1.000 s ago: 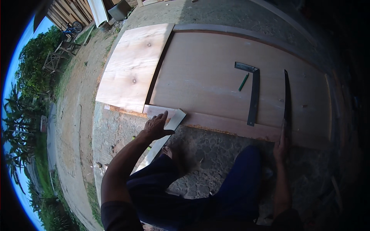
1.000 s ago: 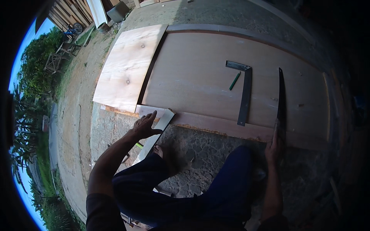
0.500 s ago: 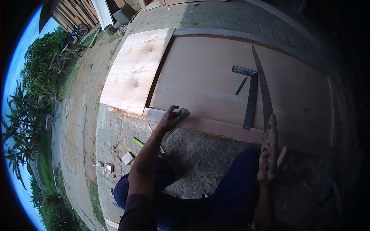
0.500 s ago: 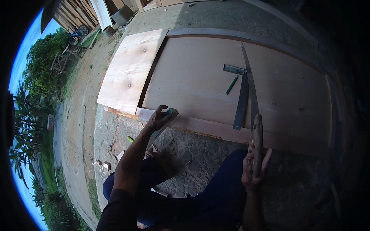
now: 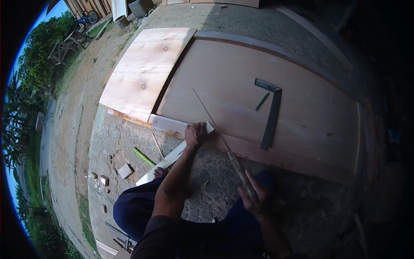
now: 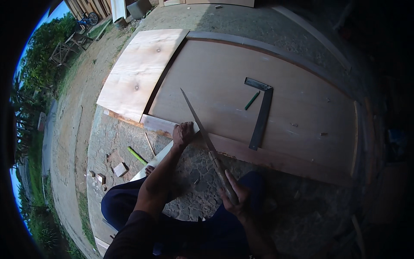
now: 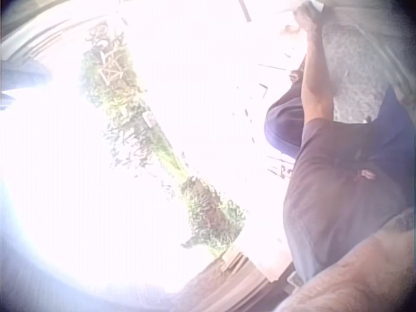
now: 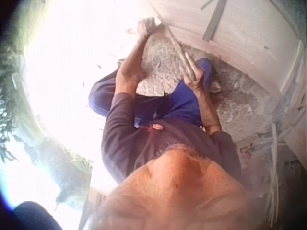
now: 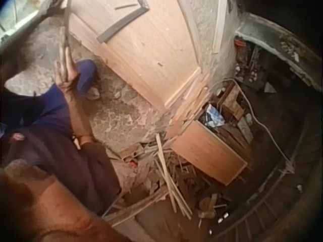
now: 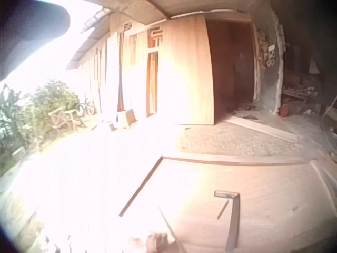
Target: The person measures and marks a wooden plank using a square and pencil, then saws it to size. They position the cut plank against a larger board and hammer nails to secure it, forming a frame structure.
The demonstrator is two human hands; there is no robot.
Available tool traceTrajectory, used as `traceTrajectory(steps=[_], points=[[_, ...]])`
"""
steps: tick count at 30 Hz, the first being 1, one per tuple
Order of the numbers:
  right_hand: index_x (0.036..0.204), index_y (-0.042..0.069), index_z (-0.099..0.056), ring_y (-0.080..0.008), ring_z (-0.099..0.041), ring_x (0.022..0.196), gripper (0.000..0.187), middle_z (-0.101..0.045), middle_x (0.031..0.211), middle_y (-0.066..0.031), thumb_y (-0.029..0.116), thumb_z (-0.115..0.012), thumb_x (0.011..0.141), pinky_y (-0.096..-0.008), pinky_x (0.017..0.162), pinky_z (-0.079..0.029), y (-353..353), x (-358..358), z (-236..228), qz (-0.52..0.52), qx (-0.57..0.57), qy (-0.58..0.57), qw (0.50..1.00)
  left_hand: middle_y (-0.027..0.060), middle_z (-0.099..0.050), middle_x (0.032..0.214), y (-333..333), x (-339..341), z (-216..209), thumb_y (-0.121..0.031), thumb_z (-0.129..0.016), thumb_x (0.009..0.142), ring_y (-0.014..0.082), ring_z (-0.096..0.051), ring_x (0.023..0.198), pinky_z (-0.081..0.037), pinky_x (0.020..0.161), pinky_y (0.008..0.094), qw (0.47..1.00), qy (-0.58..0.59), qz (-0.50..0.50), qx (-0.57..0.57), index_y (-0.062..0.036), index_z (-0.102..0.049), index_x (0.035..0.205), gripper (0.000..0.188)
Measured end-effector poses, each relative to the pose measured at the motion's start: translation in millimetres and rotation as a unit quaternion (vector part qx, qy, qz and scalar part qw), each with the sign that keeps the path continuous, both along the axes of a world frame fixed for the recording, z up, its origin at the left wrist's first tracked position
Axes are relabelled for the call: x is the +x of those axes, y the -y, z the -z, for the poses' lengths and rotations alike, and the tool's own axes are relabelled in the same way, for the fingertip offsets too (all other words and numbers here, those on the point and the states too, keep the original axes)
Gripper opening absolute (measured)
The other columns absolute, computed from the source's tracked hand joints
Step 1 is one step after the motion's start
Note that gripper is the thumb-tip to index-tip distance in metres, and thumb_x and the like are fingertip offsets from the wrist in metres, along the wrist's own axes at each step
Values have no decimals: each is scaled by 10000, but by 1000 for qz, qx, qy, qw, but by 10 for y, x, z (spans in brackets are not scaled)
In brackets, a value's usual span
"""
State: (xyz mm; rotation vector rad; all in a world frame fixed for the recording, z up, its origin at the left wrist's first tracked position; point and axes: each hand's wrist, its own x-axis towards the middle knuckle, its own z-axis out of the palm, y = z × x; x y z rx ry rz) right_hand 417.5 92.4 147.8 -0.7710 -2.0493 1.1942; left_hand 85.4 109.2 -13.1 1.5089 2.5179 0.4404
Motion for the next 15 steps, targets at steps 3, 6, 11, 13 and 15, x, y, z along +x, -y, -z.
traceTrajectory(steps=[3,6,11,13,15], points=[[1391,-37,-572,-317,-759,820,615,-731,1033,-247,77,-774,822,-366,711,-593,45,28,-39,-21,-12,39,999,126,-714,1036,86,134,-39,-315,-448,1007,341,-663,1036,-469,931,477,994,11,-101,46,-111,-688,1043,317],[1375,-38,-583,-325,-757,837,626,-728,1061,-236,62,-793,794,-374,728,-602,66,41,16,-25,33,36,999,138,-701,1074,80,216,-114,-369,-422,1030,349,-642,1070,-472,939,480,988,25,-143,62,-118,-706,1071,381],[1377,-51,-575,-323,-745,796,625,-720,935,-207,56,-782,798,-373,708,-579,152,42,52,-39,49,22,998,138,-701,1085,47,149,-8,-385,-417,1035,366,-634,1067,-489,935,489,989,58,-136,14,-106,-711,1052,406],[1375,-54,-574,-323,-751,805,633,-720,927,-204,48,-792,790,-371,709,-584,157,52,35,-41,50,30,997,134,-702,1088,43,162,32,-387,-422,1033,367,-632,1069,-498,925,491,990,52,-132,17,-109,-710,1054,401],[1374,-58,-572,-321,-755,813,639,-722,923,-201,45,-800,786,-366,707,-588,153,75,-11,-49,41,55,996,129,-704,1087,30,163,36,-391,-428,1033,363,-635,1071,-501,921,488,988,57,-140,4,-108,-711,1046,400]])
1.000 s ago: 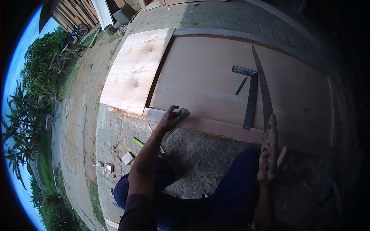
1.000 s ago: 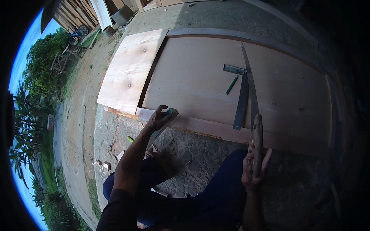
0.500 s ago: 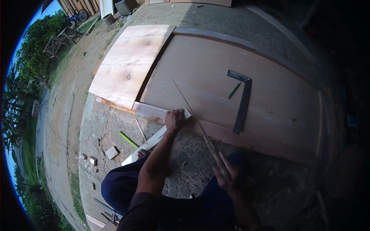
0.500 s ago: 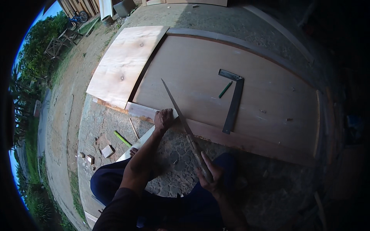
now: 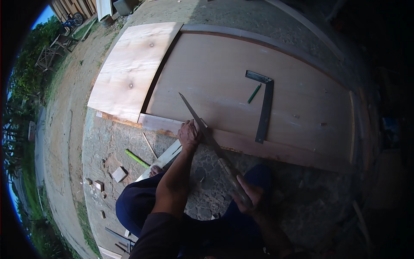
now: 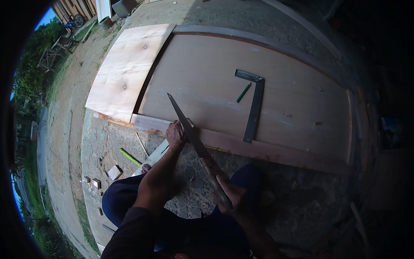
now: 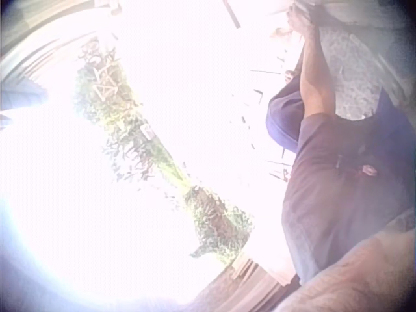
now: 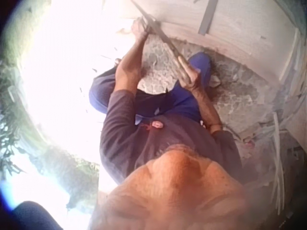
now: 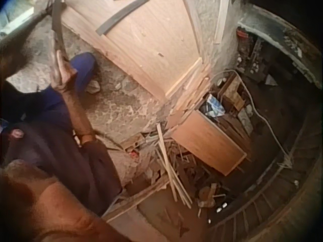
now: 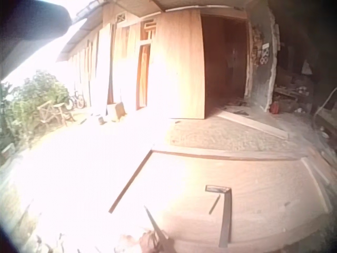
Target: The person measures and marks a wooden plank using a square and pencil, then saws it to size. They position the cut plank against a larger board and hammer nails to secure it, forming a frame structure.
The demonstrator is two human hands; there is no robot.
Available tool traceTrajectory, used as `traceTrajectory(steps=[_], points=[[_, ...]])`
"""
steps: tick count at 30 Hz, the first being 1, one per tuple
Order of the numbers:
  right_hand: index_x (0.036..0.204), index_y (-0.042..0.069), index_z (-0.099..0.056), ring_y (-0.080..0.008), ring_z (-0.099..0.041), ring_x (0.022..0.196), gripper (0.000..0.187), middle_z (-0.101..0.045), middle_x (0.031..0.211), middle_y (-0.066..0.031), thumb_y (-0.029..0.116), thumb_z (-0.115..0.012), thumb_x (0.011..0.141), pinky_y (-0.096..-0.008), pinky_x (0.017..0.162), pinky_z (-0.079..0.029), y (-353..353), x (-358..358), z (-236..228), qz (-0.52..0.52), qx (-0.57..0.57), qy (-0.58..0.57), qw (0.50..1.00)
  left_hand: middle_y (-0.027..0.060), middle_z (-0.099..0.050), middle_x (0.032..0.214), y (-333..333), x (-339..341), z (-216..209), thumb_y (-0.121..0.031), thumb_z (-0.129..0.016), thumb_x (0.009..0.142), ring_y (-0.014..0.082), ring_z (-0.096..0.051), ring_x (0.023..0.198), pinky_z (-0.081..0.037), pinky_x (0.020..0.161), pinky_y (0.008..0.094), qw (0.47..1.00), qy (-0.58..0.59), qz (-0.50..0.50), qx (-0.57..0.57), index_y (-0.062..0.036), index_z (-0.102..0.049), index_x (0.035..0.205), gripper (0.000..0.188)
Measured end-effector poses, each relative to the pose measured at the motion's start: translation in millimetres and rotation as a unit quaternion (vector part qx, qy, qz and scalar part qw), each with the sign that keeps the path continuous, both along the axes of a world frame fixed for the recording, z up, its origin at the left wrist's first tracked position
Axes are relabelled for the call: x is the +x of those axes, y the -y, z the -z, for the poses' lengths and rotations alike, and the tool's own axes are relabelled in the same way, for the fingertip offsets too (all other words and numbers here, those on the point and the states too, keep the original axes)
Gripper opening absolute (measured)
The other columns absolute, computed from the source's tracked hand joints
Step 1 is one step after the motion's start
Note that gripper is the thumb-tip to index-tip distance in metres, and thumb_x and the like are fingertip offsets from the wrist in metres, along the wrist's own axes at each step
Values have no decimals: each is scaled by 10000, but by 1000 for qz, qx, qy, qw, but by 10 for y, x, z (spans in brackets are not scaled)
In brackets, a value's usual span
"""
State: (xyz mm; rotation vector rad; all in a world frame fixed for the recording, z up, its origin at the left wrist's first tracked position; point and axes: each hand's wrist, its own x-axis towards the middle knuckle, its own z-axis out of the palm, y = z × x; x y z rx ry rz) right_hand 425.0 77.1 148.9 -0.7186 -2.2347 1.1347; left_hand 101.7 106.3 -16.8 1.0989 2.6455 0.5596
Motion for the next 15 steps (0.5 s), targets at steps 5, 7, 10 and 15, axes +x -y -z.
traceTrajectory(steps=[5,7,10,15], points=[[1351,-31,-600,-335,-756,855,632,-726,1013,-213,70,-830,771,-374,741,-611,-20,-27,-59,3,-25,0,1000,117,-709,1072,-13,-23,23,-415,-437,1032,361,-640,1056,-506,910,483,1000,-13,-7,-13,-104,-710,1020,413],[1352,-34,-598,-337,-758,879,631,-726,1037,-221,73,-831,775,-375,755,-612,-25,-23,-75,0,-35,3,999,115,-710,1065,-18,-41,53,-429,-434,1033,362,-639,1055,-507,906,482,1000,-13,-7,2,-102,-711,1012,429],[1354,-38,-594,-339,-760,921,629,-723,1083,-237,71,-826,780,-373,777,-614,-25,-30,-103,-1,-42,6,999,119,-710,1056,-17,-14,0,-439,-419,1039,364,-637,1056,-506,903,481,1000,0,-4,-7,-100,-712,1003,449],[1358,-39,-591,-339,-760,940,614,-719,1109,-250,61,-808,792,-366,789,-614,-71,-30,-163,-6,-37,12,999,127,-709,1038,-32,28,24,-433,-406,1045,374,-636,1038,-510,887,482,1000,-4,4,13,-93,-711,995,459]])
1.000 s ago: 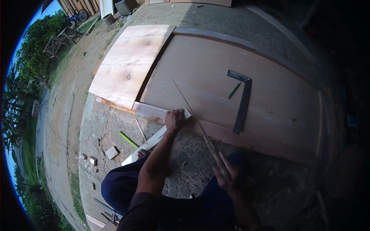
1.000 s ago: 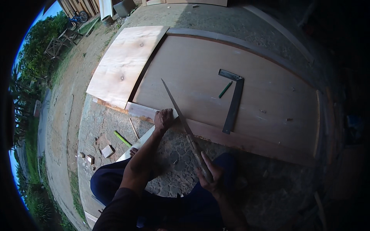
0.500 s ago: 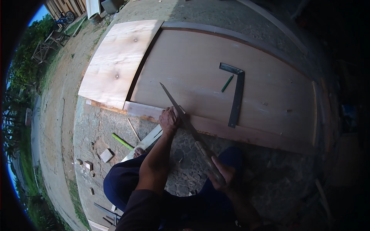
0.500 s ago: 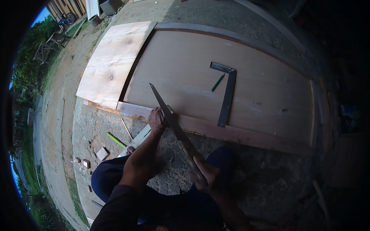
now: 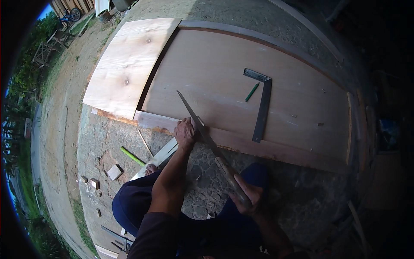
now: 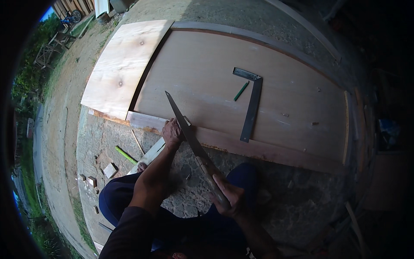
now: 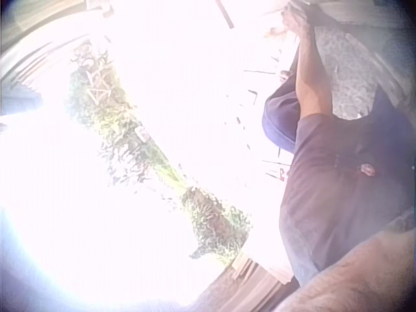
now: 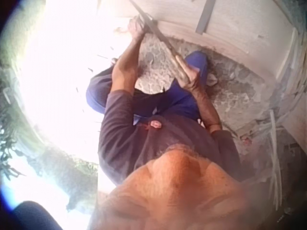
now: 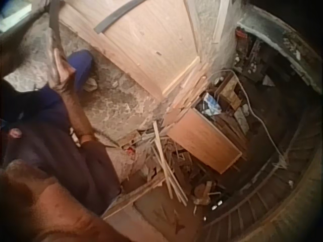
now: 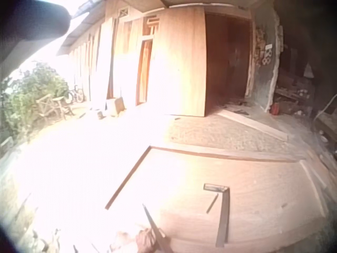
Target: The person measures and marks a wooden plank using a square and pencil, then saws it to size. They position the cut plank against a larger board and hammer nails to secure it, forming a frame structure.
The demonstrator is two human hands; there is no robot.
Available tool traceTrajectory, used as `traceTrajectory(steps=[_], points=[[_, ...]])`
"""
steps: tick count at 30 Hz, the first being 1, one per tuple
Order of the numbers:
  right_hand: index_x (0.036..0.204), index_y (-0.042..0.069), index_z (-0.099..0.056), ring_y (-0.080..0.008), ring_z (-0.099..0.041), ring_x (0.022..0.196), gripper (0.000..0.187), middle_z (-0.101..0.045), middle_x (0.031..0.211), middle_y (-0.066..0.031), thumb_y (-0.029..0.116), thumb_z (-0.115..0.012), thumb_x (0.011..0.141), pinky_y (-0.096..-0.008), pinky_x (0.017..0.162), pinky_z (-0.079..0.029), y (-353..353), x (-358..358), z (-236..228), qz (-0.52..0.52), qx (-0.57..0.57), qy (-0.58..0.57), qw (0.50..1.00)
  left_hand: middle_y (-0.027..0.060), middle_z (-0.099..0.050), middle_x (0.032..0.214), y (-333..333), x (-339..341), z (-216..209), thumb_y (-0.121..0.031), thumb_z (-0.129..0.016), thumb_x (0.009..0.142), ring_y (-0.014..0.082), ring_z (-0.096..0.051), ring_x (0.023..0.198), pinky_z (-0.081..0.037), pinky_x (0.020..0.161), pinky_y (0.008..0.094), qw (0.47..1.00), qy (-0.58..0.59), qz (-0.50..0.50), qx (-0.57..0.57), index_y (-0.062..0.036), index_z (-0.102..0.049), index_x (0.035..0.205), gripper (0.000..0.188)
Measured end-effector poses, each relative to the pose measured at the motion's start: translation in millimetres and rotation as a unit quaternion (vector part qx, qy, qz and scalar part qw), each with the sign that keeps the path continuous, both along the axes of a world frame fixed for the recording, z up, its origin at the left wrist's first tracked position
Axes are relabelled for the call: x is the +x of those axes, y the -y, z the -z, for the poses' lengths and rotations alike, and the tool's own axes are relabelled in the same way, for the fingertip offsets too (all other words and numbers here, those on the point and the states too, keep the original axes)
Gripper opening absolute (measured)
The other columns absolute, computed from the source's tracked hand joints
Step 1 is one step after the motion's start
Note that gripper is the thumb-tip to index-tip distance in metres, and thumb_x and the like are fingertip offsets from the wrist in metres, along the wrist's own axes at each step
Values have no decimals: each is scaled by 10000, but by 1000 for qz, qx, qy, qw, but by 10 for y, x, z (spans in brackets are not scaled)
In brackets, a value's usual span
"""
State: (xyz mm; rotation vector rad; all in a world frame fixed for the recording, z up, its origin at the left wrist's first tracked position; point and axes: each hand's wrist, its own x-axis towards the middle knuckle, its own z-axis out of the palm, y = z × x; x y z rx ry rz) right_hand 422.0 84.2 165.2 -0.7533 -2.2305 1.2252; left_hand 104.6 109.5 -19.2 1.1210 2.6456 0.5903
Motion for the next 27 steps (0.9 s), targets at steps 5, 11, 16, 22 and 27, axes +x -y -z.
traceTrajectory(steps=[5,11,16,22,27], points=[[1362,-37,-588,-342,-760,925,619,-719,1091,-252,56,-804,790,-365,787,-613,-75,-112,-9,-11,1,-1,1000,124,-709,1032,61,-125,165,-417,-415,1043,369,-637,1046,-514,884,480,999,-22,24,6,-97,-716,1004,440],[1368,-33,-588,-320,-758,836,630,-726,973,-209,74,-801,785,-359,732,-595,-65,-23,25,-7,20,-4,1000,125,-710,1034,11,-11,-33,-411,-421,1042,367,-641,1046,-514,896,482,1000,-9,-1,-18,-95,-715,1014,432],[1371,-22,-594,-315,-759,801,634,-731,932,-199,80,-800,780,-354,708,-586,-101,108,-128,-16,9,11,1000,118,-711,1038,19,-52,-17,-422,-418,1040,363,-642,1037,-513,896,487,1000,7,-5,-4,-94,-705,1025,437],[1372,-26,-585,-330,-754,873,624,-718,1038,-231,81,-798,795,-364,750,-594,-78,214,-142,-20,9,8,1000,118,-712,1042,5,22,-63,-414,-405,1045,372,-636,1021,-514,884,481,1000,-11,-13,-7,-93,-697,994,437],[1372,-29,-575,-351,-751,986,627,-691,1203,-273,87,-811,803,-365,823,-613,-226,30,-117,-40,-29,43,998,109,-706,1030,51,-53,-6,-400,-415,1039,357,-635,1037,-516,875,476,1000,-17,-10,-14,-106,-697,991,410]])
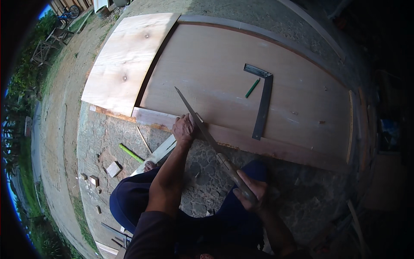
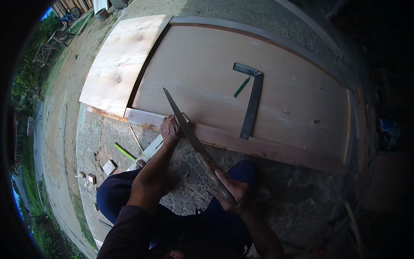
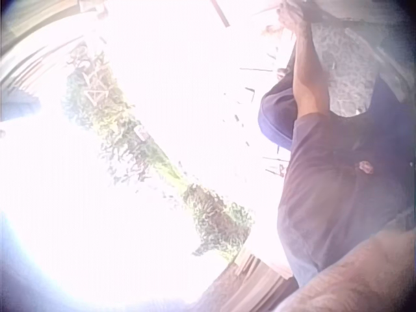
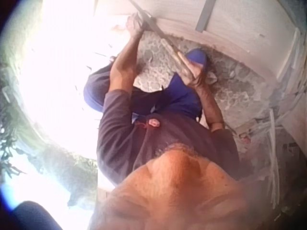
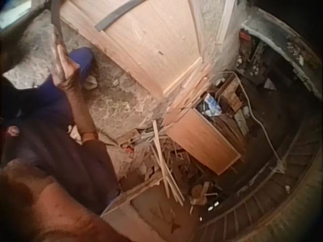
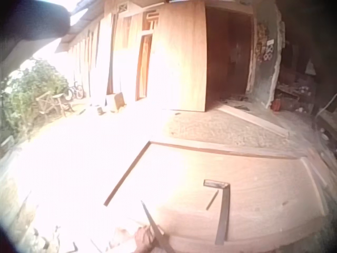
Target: The person measures and marks a wooden plank using a square and pencil, then saws it to size. They position the cut plank against a larger board and hammer nails to secure it, forming a frame structure.
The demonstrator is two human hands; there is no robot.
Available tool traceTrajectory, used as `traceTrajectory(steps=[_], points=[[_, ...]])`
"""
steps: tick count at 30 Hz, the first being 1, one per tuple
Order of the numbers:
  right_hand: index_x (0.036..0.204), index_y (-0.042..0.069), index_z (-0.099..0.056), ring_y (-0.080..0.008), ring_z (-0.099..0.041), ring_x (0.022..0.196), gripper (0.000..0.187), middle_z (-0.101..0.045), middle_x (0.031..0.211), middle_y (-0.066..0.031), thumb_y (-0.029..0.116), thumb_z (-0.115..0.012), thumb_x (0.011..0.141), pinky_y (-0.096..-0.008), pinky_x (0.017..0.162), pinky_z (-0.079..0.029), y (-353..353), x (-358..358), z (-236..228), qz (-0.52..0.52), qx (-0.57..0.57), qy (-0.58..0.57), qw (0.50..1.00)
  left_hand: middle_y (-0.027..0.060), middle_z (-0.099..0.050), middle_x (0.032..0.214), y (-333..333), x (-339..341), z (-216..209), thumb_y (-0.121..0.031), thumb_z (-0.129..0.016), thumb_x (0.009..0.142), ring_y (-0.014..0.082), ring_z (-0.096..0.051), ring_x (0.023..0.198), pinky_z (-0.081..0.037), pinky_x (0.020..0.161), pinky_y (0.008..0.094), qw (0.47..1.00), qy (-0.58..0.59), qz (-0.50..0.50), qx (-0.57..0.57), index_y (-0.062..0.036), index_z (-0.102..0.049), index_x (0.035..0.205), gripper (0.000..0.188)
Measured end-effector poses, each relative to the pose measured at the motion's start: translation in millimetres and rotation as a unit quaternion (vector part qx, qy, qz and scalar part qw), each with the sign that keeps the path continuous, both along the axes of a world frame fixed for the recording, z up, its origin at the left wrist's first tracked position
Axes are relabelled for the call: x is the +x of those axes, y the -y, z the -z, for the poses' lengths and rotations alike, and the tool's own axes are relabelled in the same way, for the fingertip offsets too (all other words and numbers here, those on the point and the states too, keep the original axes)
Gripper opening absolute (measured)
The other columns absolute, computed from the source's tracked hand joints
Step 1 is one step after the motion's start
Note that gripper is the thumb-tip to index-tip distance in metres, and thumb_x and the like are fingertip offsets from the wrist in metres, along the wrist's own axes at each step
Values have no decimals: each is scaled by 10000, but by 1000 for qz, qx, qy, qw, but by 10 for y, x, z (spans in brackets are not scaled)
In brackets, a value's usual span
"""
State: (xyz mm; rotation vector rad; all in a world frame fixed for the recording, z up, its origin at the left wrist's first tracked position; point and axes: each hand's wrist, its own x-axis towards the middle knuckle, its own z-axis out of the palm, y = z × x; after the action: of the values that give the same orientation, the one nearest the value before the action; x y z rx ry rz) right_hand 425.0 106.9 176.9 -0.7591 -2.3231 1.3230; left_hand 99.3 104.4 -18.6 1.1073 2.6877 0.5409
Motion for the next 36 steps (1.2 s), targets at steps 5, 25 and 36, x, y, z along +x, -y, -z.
traceTrajectory(steps=[5,25,36], points=[[1381,-19,-573,-329,-761,949,624,-705,1181,-255,72,-801,807,-361,799,-617,27,56,31,-2,30,-28,999,108,-702,1016,-31,31,-12,-401,-422,1036,353,-637,1033,-516,874,480,1000,6,5,10,-107,-697,990,405],[1400,-22,-566,-324,-755,800,636,-724,974,-239,111,-789,819,-370,687,-578,-133,-322,343,4,34,-46,998,114,-710,1032,-51,53,-21,-412,-443,1028,356,-642,1032,-508,902,475,1000,15,10,7,-101,-710,1010,410],[1392,-8,-575,-317,-762,837,618,-744,989,-196,105,-781,820,-362,748,-593,-177,-535,352,15,44,-19,999,120,-695,1000,-30,-49,250,-380,-427,1029,347,-638,1019,-509,883,483,999,-23,35,7,-91,-692,999,394]])
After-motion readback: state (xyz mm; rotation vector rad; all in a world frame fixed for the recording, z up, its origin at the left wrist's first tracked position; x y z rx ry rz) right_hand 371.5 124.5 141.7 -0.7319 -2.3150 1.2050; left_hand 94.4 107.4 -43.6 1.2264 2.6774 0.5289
